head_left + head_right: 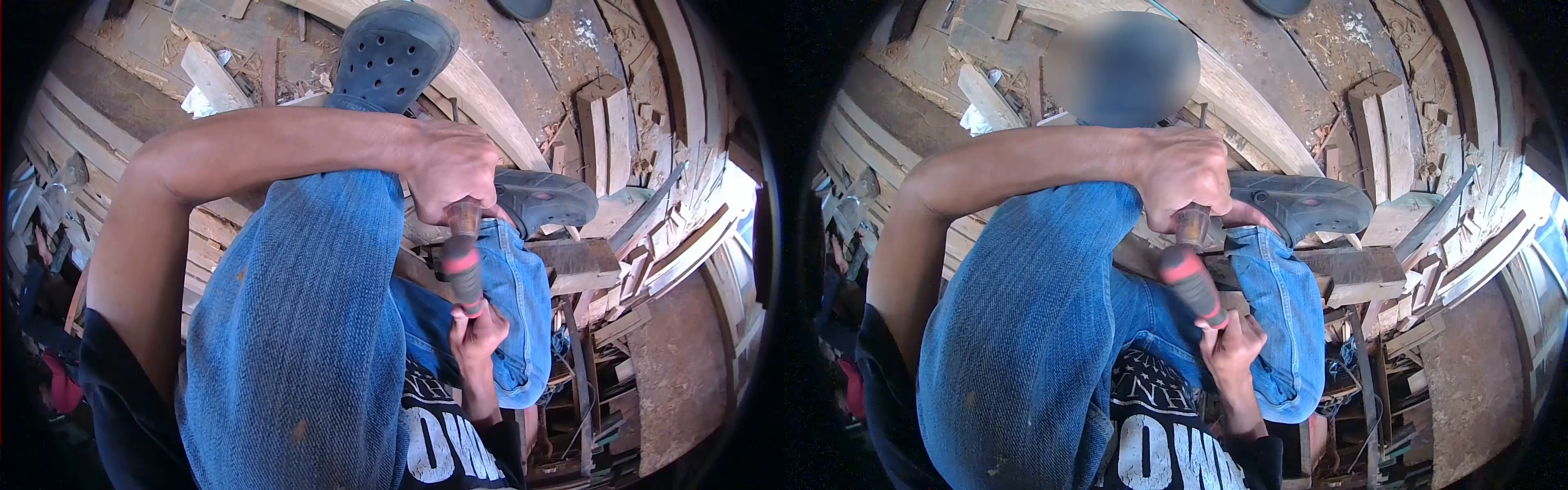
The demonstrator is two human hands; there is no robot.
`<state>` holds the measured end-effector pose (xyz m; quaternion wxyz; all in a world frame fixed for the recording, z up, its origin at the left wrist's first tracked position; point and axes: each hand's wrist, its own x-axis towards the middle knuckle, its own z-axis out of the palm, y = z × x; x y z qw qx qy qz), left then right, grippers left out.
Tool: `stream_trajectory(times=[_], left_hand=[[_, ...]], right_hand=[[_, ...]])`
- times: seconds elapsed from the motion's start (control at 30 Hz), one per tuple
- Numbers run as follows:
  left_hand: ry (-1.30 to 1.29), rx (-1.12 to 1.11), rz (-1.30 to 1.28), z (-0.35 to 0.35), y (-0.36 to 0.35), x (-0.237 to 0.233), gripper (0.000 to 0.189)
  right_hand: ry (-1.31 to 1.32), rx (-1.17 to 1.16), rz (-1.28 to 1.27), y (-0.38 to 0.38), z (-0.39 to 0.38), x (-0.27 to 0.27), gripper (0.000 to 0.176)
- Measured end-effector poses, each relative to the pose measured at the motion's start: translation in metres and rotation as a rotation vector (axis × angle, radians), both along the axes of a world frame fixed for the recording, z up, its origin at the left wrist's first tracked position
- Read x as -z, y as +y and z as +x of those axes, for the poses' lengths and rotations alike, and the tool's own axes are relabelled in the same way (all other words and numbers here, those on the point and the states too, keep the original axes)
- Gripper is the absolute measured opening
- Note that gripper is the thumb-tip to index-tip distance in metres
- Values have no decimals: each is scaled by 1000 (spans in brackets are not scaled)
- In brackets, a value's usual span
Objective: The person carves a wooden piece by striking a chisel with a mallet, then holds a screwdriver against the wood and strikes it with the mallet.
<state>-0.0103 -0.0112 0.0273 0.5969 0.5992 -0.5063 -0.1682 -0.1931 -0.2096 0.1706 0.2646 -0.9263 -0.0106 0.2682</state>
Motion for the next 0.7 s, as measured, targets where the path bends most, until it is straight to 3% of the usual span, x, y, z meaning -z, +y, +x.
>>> stream_trajectory(times=[0.1, 0.2, 0.27, 0.3, 0.4, 0.47, 0.53, 0.6, 0.7], left_hand=[[37, 4, 29, 1, 2, -1, 15], [77, 30, 22, 0, 2, 1, 14], [55, 13, -45, -4, 2, 3, 21], [32, -9, -106, -3, 1, 6, 28], [87, -25, -118, -4, 1, 8, 27], [74, -37, -124, -5, 0, 8, 28], [21, -48, -124, -5, 0, 8, 28], [43, -42, -115, -3, 1, 10, 28], [41, -25, -118, -5, 2, 9, 27]], right_hand=[[-91, -100, 30, -2, 4, -7, 27], [-229, 51, 174, 3, 0, -5, 29], [-44, 41, 15, 5, 5, 8, 31], [-97, -80, -73, 3, 7, 0, 28], [-204, -16, 175, 4, 10, -7, 24], [-35, -24, -29, 5, 0, 1, 18], [-60, -80, -44, 3, 7, 3, 11], [-246, -118, 134, 2, 10, -5, 14], [-170, -76, 8, 7, 4, 1, 25]])
